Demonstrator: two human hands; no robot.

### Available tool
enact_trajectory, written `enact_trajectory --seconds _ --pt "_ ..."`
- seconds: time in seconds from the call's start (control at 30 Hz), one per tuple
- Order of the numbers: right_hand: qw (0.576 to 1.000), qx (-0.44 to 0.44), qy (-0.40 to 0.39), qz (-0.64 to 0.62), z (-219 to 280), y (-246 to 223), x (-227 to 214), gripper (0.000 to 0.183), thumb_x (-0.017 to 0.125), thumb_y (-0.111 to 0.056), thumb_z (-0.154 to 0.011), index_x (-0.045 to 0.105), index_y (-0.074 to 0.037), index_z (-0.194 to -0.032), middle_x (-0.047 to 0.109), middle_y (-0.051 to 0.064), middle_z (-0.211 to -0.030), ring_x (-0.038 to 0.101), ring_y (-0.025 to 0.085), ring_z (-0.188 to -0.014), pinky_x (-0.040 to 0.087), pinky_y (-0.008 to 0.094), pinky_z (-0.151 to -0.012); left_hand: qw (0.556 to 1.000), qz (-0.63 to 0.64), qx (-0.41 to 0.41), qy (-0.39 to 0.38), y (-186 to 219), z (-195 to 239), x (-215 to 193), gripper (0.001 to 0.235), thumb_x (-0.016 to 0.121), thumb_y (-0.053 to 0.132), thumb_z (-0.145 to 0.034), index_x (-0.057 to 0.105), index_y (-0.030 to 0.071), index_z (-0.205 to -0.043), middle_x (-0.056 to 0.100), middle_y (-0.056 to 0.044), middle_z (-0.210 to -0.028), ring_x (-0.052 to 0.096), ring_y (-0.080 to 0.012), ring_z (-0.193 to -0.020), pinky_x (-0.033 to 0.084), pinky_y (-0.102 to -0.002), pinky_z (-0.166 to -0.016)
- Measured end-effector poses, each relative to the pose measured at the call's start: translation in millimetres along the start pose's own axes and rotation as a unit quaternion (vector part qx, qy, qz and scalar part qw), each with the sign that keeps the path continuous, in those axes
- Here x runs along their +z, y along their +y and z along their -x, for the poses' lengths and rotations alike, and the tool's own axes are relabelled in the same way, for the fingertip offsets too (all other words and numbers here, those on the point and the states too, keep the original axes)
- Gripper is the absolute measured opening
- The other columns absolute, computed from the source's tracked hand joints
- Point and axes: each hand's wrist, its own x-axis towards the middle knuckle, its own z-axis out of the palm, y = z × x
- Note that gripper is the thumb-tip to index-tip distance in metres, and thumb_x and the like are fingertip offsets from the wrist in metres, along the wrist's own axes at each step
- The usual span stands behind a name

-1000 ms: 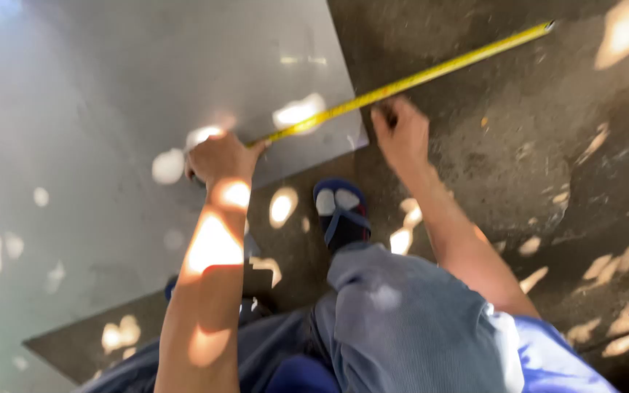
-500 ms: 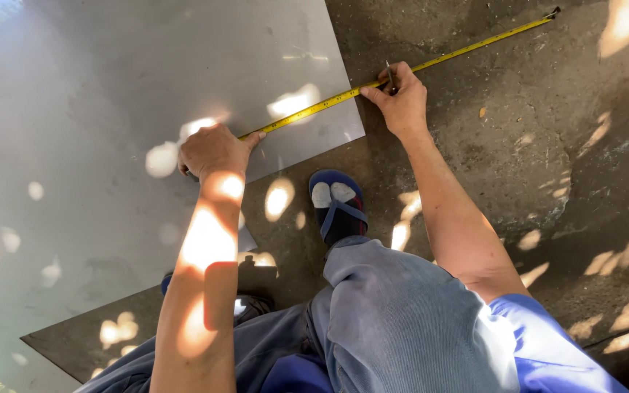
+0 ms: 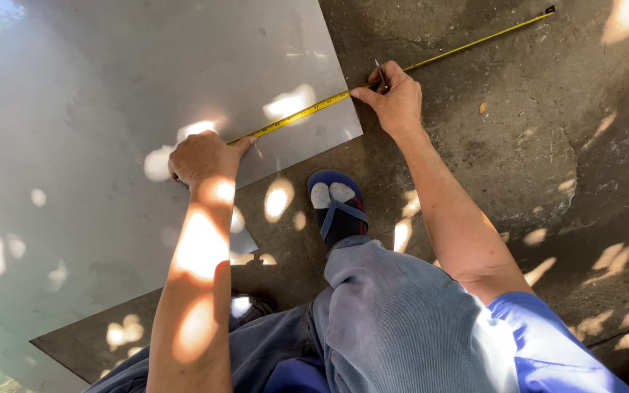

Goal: The person measures a large white sheet of material on the floor using a tape measure and marks measurements with a pencil.

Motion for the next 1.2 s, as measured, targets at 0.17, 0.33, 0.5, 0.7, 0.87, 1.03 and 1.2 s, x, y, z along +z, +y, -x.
enact_trajectory --seconds 0.17,0.33,0.5,0.7,0.87,1.03,1.2 --pt "1.0 -0.008 0.001 -0.013 2.5 -0.1 -0.2 0.041 0.097 -0.028 -0.074 0.067 -0.007 -0.091 0.066 0.0 -0.072 0.057 0.012 -0.064 0.051 0.032 -0.057 1.0 -0.001 0.008 0.008 -1.2 2.7 0.3 0.091 0.059 0.095 -0.072 0.077 0.009 -0.095 0.075 -0.009 -0.082 0.074 -0.0297 -0.071 0.06 -0.053 -0.068" --pt "1.0 -0.002 -0.004 0.0 3.1 -2.2 -2.1 0.042 0.098 -0.029 -0.074 0.067 -0.007 -0.091 0.065 0.001 -0.071 0.058 0.011 -0.064 0.051 0.032 -0.057 1.0 -0.006 0.016 0.016 -1.5 -0.5 4.8 0.092 0.058 0.096 -0.072 0.076 0.009 -0.095 0.074 -0.01 -0.082 0.073 -0.03 -0.071 0.059 -0.053 -0.069" --pt "1.0 -0.013 -0.002 -0.005 1.2 1.6 0.1 0.043 0.098 -0.029 -0.073 0.067 -0.006 -0.091 0.065 0.001 -0.071 0.058 0.012 -0.064 0.051 0.032 -0.058 1.0 -0.004 0.012 0.007 -1.8 -0.6 2.2 0.092 0.058 0.096 -0.071 0.077 0.009 -0.096 0.074 -0.01 -0.083 0.073 -0.0299 -0.073 0.059 -0.053 -0.07" --pt "0.999 -0.05 0.012 -0.005 7.6 -5.8 -2.0 0.046 0.097 -0.03 -0.075 0.067 -0.006 -0.099 0.068 0.0 -0.077 0.061 0.012 -0.067 0.052 0.031 -0.058 1.0 0.0 0.011 0.011 -2.2 -1.5 3.3 0.09 0.06 0.094 -0.072 0.077 0.009 -0.096 0.074 -0.01 -0.084 0.073 -0.0292 -0.074 0.059 -0.054 -0.071" --pt "0.988 -0.136 0.059 0.032 34.1 -2.8 9.8 0.03 0.067 -0.011 -0.108 0.07 -0.008 -0.137 0.07 0.014 -0.1 0.07 0.018 -0.081 0.061 0.034 -0.069 1.0 0.006 0.014 0.011 -3.8 -3.0 4.8 0.088 0.061 0.093 -0.072 0.077 0.01 -0.097 0.074 -0.008 -0.084 0.073 -0.0284 -0.073 0.059 -0.055 -0.072" --pt "0.995 -0.087 -0.026 0.047 64.8 -17.2 25.5 0.029 0.068 -0.01 -0.097 0.074 -0.009 -0.125 0.07 0.015 -0.095 0.07 0.024 -0.075 0.062 0.036 -0.066 1.0 -0.002 0.016 0.006 -3.3 -2.6 1.3 0.091 0.059 0.094 -0.072 0.077 0.009 -0.098 0.074 -0.008 -0.083 0.073 -0.0279 -0.072 0.059 -0.055 -0.073" --pt "0.993 -0.115 0.001 0.037 68.8 -24.9 31.2 0.024 0.071 -0.009 -0.096 0.076 -0.006 -0.119 0.072 0.015 -0.094 0.072 0.028 -0.077 0.059 0.038 -0.067 1.0 -0.001 0.017 0.014 -4.6 -7.8 8.1 0.09 0.06 0.094 -0.072 0.077 0.009 -0.097 0.073 -0.008 -0.083 0.072 -0.0285 -0.071 0.059 -0.056 -0.073"
